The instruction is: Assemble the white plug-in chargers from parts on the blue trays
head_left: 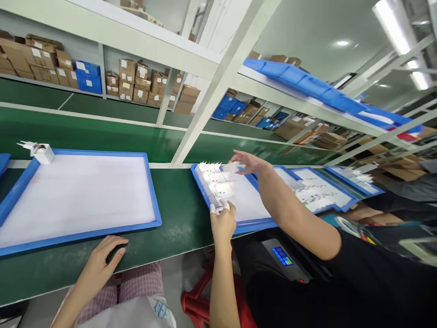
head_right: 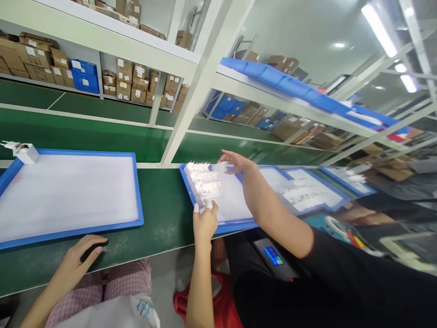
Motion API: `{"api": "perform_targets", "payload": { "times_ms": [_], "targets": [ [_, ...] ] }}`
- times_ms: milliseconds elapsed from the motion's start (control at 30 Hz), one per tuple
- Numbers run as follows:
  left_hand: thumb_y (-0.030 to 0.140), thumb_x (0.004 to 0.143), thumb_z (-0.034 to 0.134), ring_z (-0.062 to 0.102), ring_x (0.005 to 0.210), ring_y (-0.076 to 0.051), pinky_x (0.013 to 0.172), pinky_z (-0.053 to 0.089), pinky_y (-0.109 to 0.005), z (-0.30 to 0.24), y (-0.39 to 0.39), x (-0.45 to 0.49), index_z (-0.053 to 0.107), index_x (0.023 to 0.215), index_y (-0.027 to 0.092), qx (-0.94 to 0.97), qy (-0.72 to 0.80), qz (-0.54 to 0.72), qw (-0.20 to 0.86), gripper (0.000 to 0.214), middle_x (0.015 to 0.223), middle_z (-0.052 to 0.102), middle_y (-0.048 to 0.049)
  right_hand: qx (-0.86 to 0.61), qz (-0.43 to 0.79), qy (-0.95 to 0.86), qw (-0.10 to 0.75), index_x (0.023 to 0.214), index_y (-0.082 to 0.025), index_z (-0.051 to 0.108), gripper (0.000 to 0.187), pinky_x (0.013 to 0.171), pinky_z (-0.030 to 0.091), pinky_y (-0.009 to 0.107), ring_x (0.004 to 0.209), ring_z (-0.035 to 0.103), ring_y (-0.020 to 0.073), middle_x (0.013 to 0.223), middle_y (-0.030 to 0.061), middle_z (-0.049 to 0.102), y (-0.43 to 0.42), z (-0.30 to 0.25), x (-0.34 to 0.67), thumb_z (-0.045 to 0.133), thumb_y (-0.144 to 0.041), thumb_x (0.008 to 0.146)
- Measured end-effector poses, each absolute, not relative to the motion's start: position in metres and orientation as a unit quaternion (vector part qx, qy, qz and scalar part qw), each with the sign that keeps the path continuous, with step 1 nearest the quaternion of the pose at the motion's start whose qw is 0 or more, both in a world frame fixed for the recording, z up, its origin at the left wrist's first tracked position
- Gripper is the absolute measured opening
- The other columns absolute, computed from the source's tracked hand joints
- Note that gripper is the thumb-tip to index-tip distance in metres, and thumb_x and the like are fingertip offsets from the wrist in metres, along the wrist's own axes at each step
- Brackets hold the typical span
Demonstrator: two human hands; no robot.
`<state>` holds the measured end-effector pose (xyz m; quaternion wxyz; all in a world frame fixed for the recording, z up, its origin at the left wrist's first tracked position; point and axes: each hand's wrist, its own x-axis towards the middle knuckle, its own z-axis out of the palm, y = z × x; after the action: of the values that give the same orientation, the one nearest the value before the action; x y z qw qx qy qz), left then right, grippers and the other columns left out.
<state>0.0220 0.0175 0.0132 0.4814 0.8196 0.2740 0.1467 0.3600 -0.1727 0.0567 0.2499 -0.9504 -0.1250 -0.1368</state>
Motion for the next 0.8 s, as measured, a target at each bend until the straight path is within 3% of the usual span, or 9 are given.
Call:
{"api": "perform_targets", "payload": {
  "times_ms": [67,167,333,467,533,633,733,800],
  "targets": [
    [0.047,0.098,0.046,0.063,0.109,-0.024,0.094,0.054,-0.038,0.014,0.017,0.021,0.07,0.112,0.026,0.815,0.271,0.153,0.488,0.035,0.115,0.067,-0.0067,-0.931,-0.177,-0.167,0.272,0.128,-0.013,0.059,0.05,0.089,0.046,0.046,0.106,0.062,0.0334,0.142,0.0201,0.047,-0.169,0.055,0.333,0.044,-0.042,0.09],
    [0.043,0.098,0.045,0.063,0.106,-0.023,0.091,0.054,-0.036,0.019,0.014,0.021,0.069,0.111,0.026,0.802,0.263,0.154,0.514,0.032,0.112,0.067,-0.007,-0.87,-0.196,-0.308,0.33,0.115,-0.016,0.066,0.037,0.098,0.046,0.045,0.118,0.058,0.0297,0.13,0.0157,0.059,-0.154,0.049,0.29,0.046,-0.04,0.094],
    [0.034,0.098,0.046,0.06,0.102,-0.021,0.089,0.05,-0.034,0.028,0.01,0.02,0.068,0.105,0.023,0.773,0.249,0.178,0.555,0.026,0.105,0.067,-0.0062,-0.758,-0.001,-0.522,0.39,0.114,-0.021,0.066,0.027,0.093,0.052,0.044,0.106,0.064,0.0251,0.114,0.0114,0.066,-0.09,0.05,0.233,0.053,-0.032,0.093],
    [0.024,0.095,0.05,0.059,0.1,-0.02,0.092,0.046,-0.034,0.029,0.007,0.019,0.068,0.101,0.021,0.769,0.249,0.21,0.55,0.019,0.103,0.068,-0.0048,-0.653,0.225,-0.591,0.417,0.139,-0.02,0.048,0.056,0.096,0.05,0.043,0.105,0.063,0.0226,0.125,0.0123,0.062,0.021,0.058,0.195,0.062,-0.036,0.087],
    [0.02,0.093,0.052,0.059,0.099,-0.02,0.093,0.045,-0.035,0.027,0.005,0.018,0.067,0.1,0.02,0.774,0.248,0.224,0.538,0.017,0.101,0.068,-0.0045,-0.629,0.293,-0.591,0.412,0.145,-0.019,0.039,0.069,0.09,0.053,0.039,0.097,0.064,0.0202,0.132,0.0137,0.057,0.092,0.056,0.175,0.065,-0.037,0.083],
    [0.017,0.091,0.053,0.059,0.096,-0.02,0.092,0.045,-0.036,0.019,0.001,0.018,0.065,0.1,0.02,0.79,0.245,0.238,0.509,0.016,0.099,0.067,-0.004,-0.681,0.291,-0.562,0.369,0.149,-0.014,0.033,0.084,0.095,0.05,0.036,0.093,0.065,0.0194,0.139,0.0165,0.052,0.197,0.046,0.144,0.072,-0.035,0.077],
    [0.018,0.087,0.06,0.06,0.095,-0.021,0.089,0.046,-0.035,-0.005,-0.002,0.027,0.064,0.102,0.02,0.817,0.233,0.243,0.468,0.015,0.097,0.068,-0.0036,-0.704,0.25,-0.552,0.37,0.153,-0.006,0.019,0.098,0.108,0.04,0.037,0.122,0.055,0.0269,0.147,0.0223,0.042,0.277,0.032,0.112,0.073,-0.035,0.077],
    [0.021,0.082,0.07,0.063,0.093,-0.022,0.084,0.047,-0.034,-0.028,-0.003,0.04,0.066,0.101,0.02,0.843,0.22,0.236,0.43,0.02,0.095,0.069,-0.0045,-0.714,0.232,-0.543,0.376,0.154,-0.005,0.014,0.101,0.109,0.037,0.041,0.13,0.048,0.031,0.149,0.024,0.039,0.311,0.028,0.095,0.071,-0.036,0.078]
  ]
}}
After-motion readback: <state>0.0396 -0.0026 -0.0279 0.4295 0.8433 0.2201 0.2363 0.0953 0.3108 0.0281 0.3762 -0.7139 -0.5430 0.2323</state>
